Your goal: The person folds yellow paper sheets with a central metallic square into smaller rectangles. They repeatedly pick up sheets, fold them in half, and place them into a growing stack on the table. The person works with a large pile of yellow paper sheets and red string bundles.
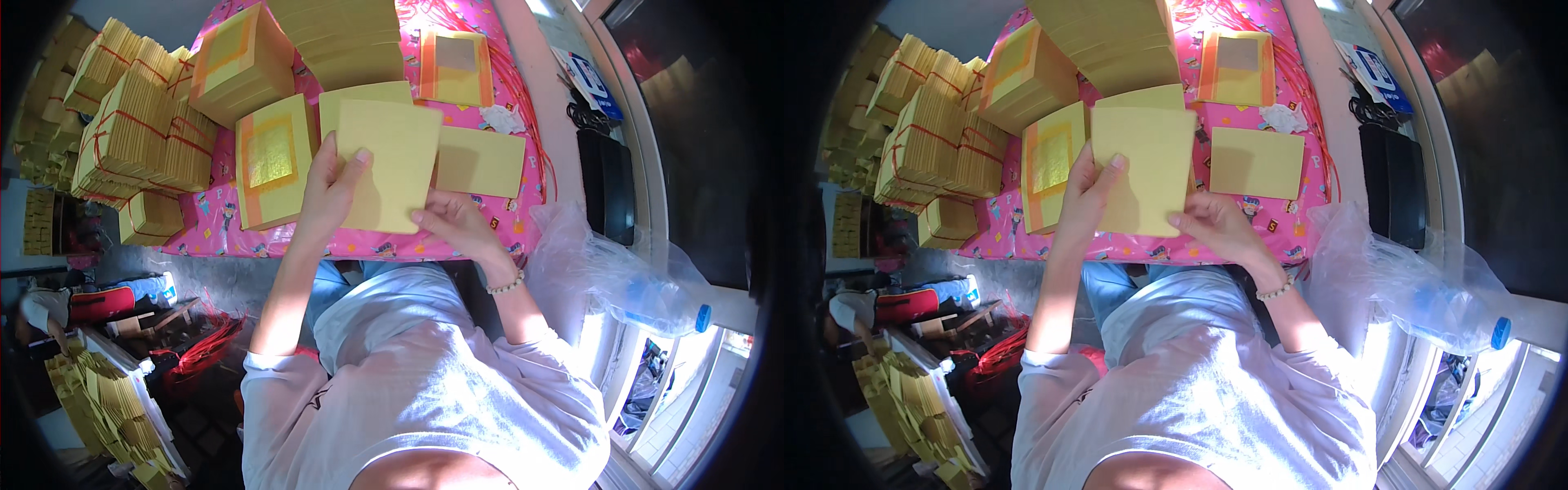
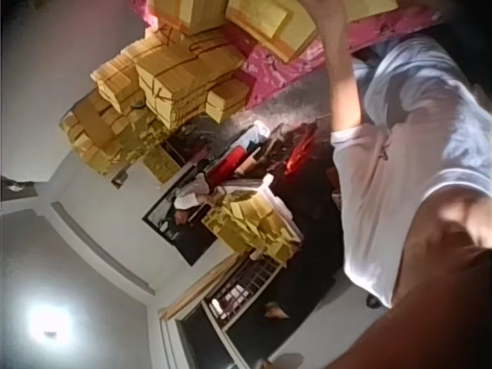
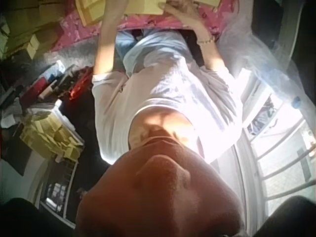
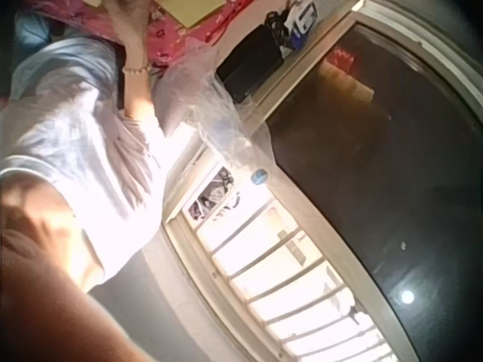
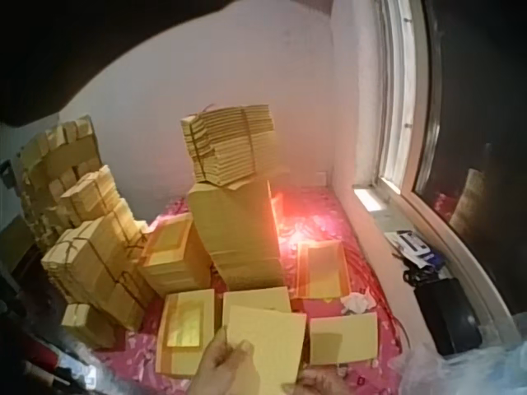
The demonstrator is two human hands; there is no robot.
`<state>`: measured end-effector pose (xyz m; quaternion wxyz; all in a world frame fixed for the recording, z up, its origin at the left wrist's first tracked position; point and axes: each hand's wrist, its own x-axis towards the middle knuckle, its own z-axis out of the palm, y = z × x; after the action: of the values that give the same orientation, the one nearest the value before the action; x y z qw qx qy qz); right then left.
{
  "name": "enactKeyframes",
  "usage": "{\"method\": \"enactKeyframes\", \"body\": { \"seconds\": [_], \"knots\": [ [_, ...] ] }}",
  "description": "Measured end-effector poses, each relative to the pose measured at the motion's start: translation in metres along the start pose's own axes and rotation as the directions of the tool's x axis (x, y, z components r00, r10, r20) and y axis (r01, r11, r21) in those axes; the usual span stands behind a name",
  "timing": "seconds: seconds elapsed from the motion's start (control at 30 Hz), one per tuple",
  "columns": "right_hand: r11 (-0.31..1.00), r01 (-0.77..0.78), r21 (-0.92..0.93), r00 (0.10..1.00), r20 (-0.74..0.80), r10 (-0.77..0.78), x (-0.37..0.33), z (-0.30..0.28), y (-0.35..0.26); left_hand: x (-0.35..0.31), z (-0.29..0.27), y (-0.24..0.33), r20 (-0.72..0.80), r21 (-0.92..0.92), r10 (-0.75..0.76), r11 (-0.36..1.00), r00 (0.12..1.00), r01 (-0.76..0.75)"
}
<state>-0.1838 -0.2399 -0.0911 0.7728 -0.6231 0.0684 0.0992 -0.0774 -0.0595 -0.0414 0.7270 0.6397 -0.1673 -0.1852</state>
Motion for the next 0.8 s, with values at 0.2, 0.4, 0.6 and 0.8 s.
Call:
{"method": "enactKeyframes", "body": {
  "seconds": [0.2,0.4,0.6,0.8],
  "knots": [
    [0.993,0.113,0.024,0.979,-0.175,-0.108,-0.001,-0.027,-0.023,0.004,0.004,-0.002,0.263,0.291,-0.121,0.956,0.957,0.041],
    [0.972,0.233,-0.026,0.923,-0.309,-0.230,-0.009,-0.041,-0.015,0.023,0.002,0.004,0.297,0.477,-0.067,0.874,0.953,-0.087],
    [0.905,0.400,-0.145,0.632,-0.672,-0.386,-0.010,-0.081,0.017,0.014,-0.020,-0.011,0.096,0.604,0.109,0.784,0.989,-0.145],
    [0.876,0.318,-0.363,0.519,-0.706,-0.481,-0.008,-0.093,0.047,-0.004,-0.029,-0.031,0.125,0.596,0.062,0.793,0.990,-0.125]
  ]
}}
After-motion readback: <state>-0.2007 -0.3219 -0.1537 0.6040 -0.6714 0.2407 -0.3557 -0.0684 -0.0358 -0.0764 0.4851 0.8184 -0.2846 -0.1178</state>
